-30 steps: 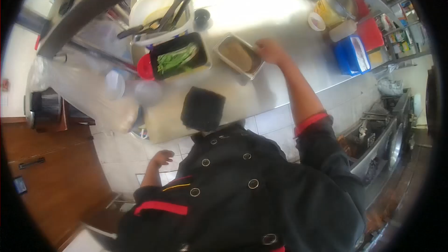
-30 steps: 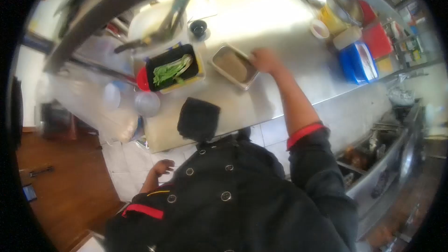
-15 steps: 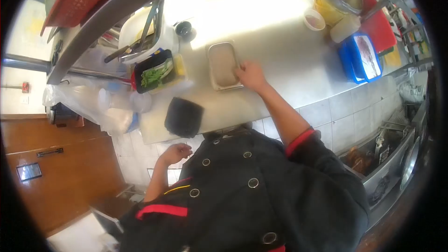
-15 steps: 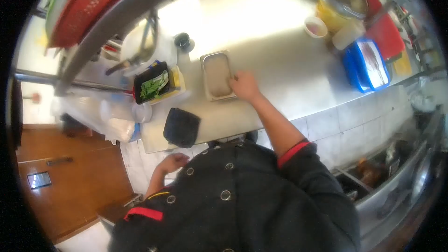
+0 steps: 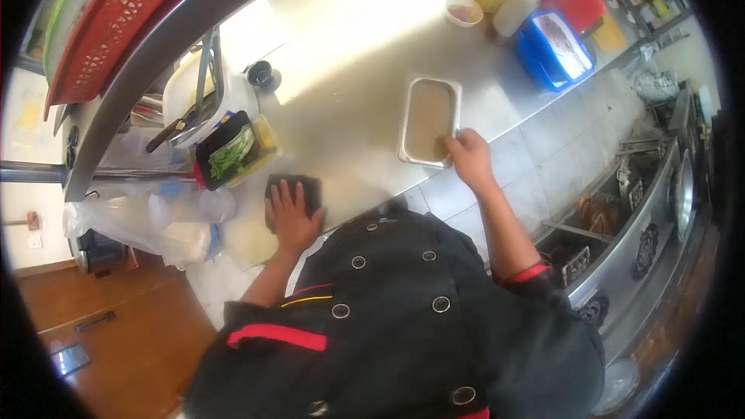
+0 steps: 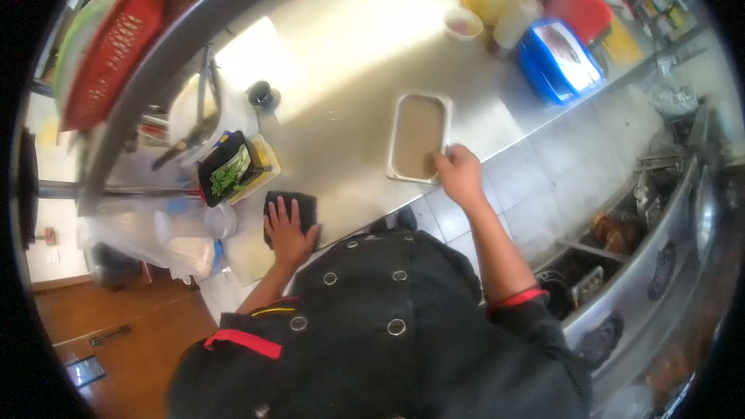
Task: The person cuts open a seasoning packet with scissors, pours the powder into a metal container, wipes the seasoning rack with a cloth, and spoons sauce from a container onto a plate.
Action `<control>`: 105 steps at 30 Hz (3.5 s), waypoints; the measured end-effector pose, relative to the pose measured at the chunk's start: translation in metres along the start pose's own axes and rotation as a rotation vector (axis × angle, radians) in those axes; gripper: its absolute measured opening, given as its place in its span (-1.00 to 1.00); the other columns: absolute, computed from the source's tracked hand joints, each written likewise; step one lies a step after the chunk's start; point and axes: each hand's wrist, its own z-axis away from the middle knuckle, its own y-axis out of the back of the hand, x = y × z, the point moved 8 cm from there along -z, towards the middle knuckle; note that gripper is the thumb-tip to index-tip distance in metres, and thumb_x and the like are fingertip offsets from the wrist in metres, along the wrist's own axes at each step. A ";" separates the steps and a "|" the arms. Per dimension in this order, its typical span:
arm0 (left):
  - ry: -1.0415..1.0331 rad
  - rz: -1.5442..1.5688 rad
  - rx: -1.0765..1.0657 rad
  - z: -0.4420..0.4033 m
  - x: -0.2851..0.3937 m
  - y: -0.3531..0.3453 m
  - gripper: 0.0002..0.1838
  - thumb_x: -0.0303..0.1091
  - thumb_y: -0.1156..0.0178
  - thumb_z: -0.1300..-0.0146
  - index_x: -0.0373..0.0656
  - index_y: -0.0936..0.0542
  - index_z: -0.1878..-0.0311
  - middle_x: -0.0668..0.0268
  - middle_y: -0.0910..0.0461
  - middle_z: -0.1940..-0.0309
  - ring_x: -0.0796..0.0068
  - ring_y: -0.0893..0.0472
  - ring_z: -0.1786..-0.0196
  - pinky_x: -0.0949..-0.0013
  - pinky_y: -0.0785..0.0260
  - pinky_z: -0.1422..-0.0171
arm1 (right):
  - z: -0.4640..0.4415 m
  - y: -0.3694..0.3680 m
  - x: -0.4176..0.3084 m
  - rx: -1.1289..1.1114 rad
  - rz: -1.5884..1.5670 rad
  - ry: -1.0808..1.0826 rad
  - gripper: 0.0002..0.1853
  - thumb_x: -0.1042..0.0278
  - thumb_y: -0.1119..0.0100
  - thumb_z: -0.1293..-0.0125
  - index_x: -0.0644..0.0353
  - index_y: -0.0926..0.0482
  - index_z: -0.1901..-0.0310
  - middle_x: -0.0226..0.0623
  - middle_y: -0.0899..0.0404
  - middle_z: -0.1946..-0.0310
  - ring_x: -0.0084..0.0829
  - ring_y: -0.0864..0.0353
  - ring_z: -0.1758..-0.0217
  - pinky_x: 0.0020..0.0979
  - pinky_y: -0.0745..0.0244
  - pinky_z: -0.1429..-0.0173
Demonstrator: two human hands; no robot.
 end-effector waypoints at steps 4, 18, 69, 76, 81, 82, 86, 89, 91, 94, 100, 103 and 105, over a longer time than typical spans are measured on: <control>-0.019 0.059 -0.028 -0.069 0.037 -0.002 -0.09 0.23 -0.08 -0.25 -0.21 -0.17 -0.49 -0.15 0.01 -0.52 -0.21 0.09 -0.57 -0.20 0.31 -0.57 | 0.050 0.025 0.012 0.089 -0.070 -0.163 -0.66 0.17 -0.24 -0.19 0.37 -0.51 0.45 -0.06 -0.56 0.53 -0.26 -0.56 0.43 -0.23 -0.45 0.29; -0.730 0.046 0.054 -0.206 0.250 -0.005 -0.15 0.22 -0.03 -0.30 -0.07 -0.13 -0.53 0.14 0.00 -0.56 -0.06 0.06 -0.58 -0.13 0.22 -0.58 | 0.162 0.106 0.065 0.572 -0.305 -0.337 -0.76 0.31 -0.25 -0.24 0.32 -0.51 0.44 -0.33 -0.54 0.54 -0.55 -0.45 0.46 -0.38 -0.39 0.36; -2.441 0.746 -0.585 0.298 0.800 0.069 -0.65 -0.46 -0.30 0.02 -0.15 -0.62 0.08 0.14 -0.56 0.24 0.04 -0.54 0.13 0.09 -0.40 0.03 | 0.533 0.432 0.354 1.783 -0.121 -0.973 -0.75 0.25 -0.21 -0.11 0.30 -0.50 0.45 0.10 -0.57 0.47 0.05 -0.60 0.36 -0.08 -0.47 0.19; -2.423 0.793 -0.680 0.290 0.873 0.031 -0.72 -0.46 -0.31 0.00 -0.18 -0.65 0.15 0.09 -0.60 0.26 0.03 -0.57 0.15 0.08 -0.44 0.02 | 0.701 0.469 0.185 1.903 0.077 -1.252 -0.73 0.19 -0.10 -0.24 0.27 -0.58 0.32 -0.07 -0.63 0.43 -0.19 -0.62 0.33 -0.17 -0.50 0.18; -2.448 0.738 -0.688 0.303 0.894 0.005 -0.76 -0.44 -0.30 -0.03 -0.24 -0.65 0.17 0.06 -0.61 0.27 0.00 -0.58 0.16 0.07 -0.44 0.02 | 0.824 0.535 0.036 2.030 0.341 -1.337 -0.74 0.22 -0.08 -0.28 0.20 -0.50 0.48 -0.43 -0.44 0.57 -0.53 -0.35 0.50 -0.33 -0.32 0.39; -2.447 0.705 -0.677 0.307 0.898 -0.003 -0.76 -0.43 -0.29 -0.06 -0.25 -0.65 0.17 0.05 -0.61 0.28 -0.02 -0.58 0.15 0.06 -0.44 0.00 | 0.845 0.552 0.016 2.060 0.429 -1.290 -0.76 0.24 -0.09 -0.24 0.24 -0.53 0.44 -0.33 -0.51 0.53 -0.44 -0.45 0.48 -0.29 -0.42 0.36; -2.430 0.512 -0.753 0.319 0.902 -0.019 -0.75 -0.37 -0.27 -0.12 -0.27 -0.66 0.15 0.01 -0.63 0.26 -0.07 -0.58 0.11 0.04 -0.43 -0.05 | 0.945 0.616 -0.020 1.834 0.664 -1.407 -0.75 0.30 -0.12 -0.24 0.38 -0.58 0.35 -0.19 -0.62 0.37 -0.30 -0.62 0.42 -0.25 -0.59 0.41; -2.446 0.602 -0.733 0.323 0.903 -0.024 -0.73 -0.34 -0.26 -0.14 -0.27 -0.66 0.12 0.01 -0.63 0.30 -0.07 -0.58 0.13 0.04 -0.43 -0.02 | 0.978 0.642 -0.016 2.169 0.423 -1.266 -0.72 0.30 -0.12 -0.26 0.43 -0.60 0.31 -0.14 -0.63 0.38 -0.28 -0.64 0.46 -0.23 -0.58 0.46; -2.400 0.589 -0.718 0.325 0.905 -0.019 -0.73 -0.34 -0.25 -0.14 -0.28 -0.66 0.13 0.01 -0.63 0.29 -0.06 -0.58 0.13 0.04 -0.43 -0.01 | 1.005 0.665 0.004 2.119 0.525 -1.326 -0.71 0.29 -0.11 -0.27 0.44 -0.60 0.30 -0.11 -0.63 0.42 -0.27 -0.64 0.50 -0.21 -0.56 0.47; -2.301 0.538 -0.700 0.318 0.905 -0.011 -0.73 -0.34 -0.25 -0.14 -0.28 -0.66 0.13 0.00 -0.62 0.28 -0.06 -0.58 0.14 0.04 -0.43 -0.01 | 1.067 0.679 0.054 2.195 0.531 -1.300 -0.66 0.26 -0.03 -0.28 0.43 -0.65 0.30 0.05 -0.63 0.45 -0.19 -0.62 0.56 -0.19 -0.58 0.43; -2.233 0.631 -0.645 0.287 0.911 -0.029 -0.73 -0.35 -0.26 -0.13 -0.26 -0.67 0.12 -0.01 -0.60 0.29 -0.04 -0.59 0.14 0.05 -0.44 0.00 | 1.096 0.684 0.108 2.077 0.529 -1.464 -0.71 0.27 -0.14 -0.29 0.40 -0.64 0.23 -0.07 -0.62 0.29 -0.23 -0.63 0.28 -0.18 -0.66 0.28; -2.165 0.602 -0.640 0.280 0.906 -0.019 -0.73 -0.34 -0.26 -0.13 -0.25 -0.67 0.12 -0.02 -0.59 0.31 -0.05 -0.59 0.17 0.03 -0.44 0.03 | 1.079 0.685 0.106 1.971 0.637 -1.596 -0.69 0.25 -0.09 -0.28 0.39 -0.65 0.28 -0.01 -0.63 0.35 -0.23 -0.64 0.30 -0.16 -0.63 0.25; -2.137 0.535 -0.631 0.278 0.906 -0.019 -0.72 -0.34 -0.25 -0.13 -0.26 -0.67 0.11 -0.03 -0.60 0.31 -0.06 -0.59 0.18 0.02 -0.45 0.04 | 1.066 0.685 0.102 1.898 0.676 -1.695 -0.66 0.23 -0.04 -0.27 0.37 -0.67 0.29 0.06 -0.65 0.35 -0.19 -0.67 0.26 -0.15 -0.60 0.18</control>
